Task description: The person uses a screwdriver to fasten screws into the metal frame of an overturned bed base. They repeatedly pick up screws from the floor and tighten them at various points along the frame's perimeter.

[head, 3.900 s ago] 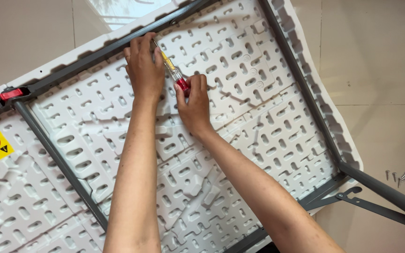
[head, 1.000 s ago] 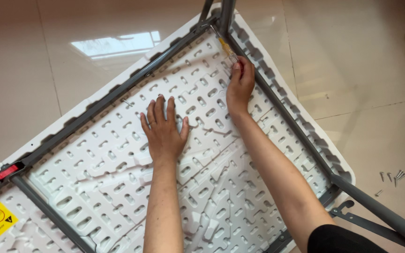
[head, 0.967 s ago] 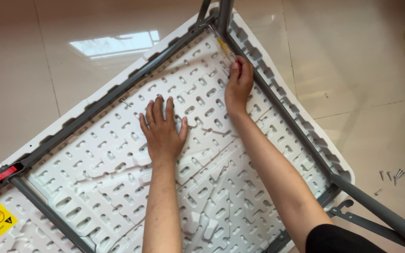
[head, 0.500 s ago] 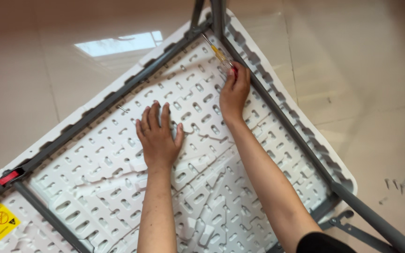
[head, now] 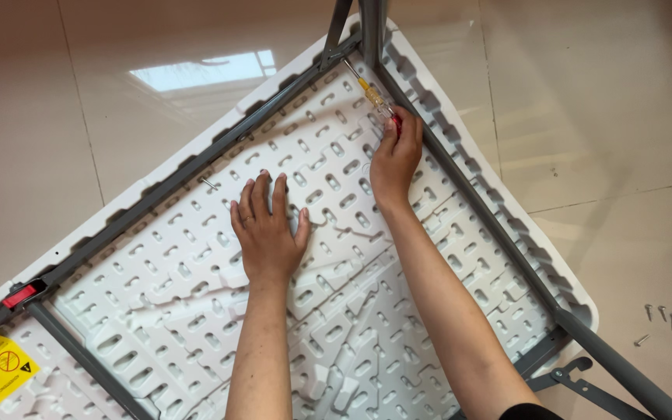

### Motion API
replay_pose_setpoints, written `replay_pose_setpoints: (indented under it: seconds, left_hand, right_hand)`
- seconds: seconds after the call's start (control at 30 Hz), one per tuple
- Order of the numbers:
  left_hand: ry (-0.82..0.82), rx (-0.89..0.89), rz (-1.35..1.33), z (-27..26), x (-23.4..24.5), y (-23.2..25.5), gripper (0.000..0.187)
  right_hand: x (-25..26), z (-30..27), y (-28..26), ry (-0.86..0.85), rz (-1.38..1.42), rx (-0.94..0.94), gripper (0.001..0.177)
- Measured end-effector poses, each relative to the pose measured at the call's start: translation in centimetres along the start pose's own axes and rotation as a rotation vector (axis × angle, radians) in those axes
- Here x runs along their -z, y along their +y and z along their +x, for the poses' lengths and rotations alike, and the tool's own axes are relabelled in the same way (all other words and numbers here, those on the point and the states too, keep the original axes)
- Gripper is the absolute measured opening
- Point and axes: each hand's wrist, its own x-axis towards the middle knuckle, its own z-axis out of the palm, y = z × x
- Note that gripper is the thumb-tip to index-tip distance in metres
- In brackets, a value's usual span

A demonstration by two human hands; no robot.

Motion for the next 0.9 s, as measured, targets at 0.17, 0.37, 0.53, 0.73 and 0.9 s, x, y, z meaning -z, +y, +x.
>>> replay_pose_setpoints:
  seconds: [0.17,0.37,0.53,0.73,0.9]
  left_hand:
    - [-0.032,0.020,-0.016,-0.07,0.38,0.06,0.064]
    - [-0.011,0.004,-0.013,0.08,0.31,0.14,0.065]
    - [-0.001,-0.003,0.009,0.03,0.00,0.05,0.064]
    - [-0.035,0.014,0.014,-0.08,0.09,0.07,0.064]
    - [-0.037,0.011,0.020,-0.02,-0.01,0.00,0.063]
  right_hand:
    - [0.07,-0.05,-0.02,0.008,-0.009,0.017,0.022]
    - [0.01,-0.11,-0.22,0.003,-0.015,0.006,0.022]
    - [-0.08,-0.07,-0.11,0.003,-0.016,0.014,0.022]
    - [0.01,-0.02,-0.40,-0.008,-0.044,0.000,0.023]
    - [0.51,0.66,-0.53,-0.040,-0.103,-0.039,0.021]
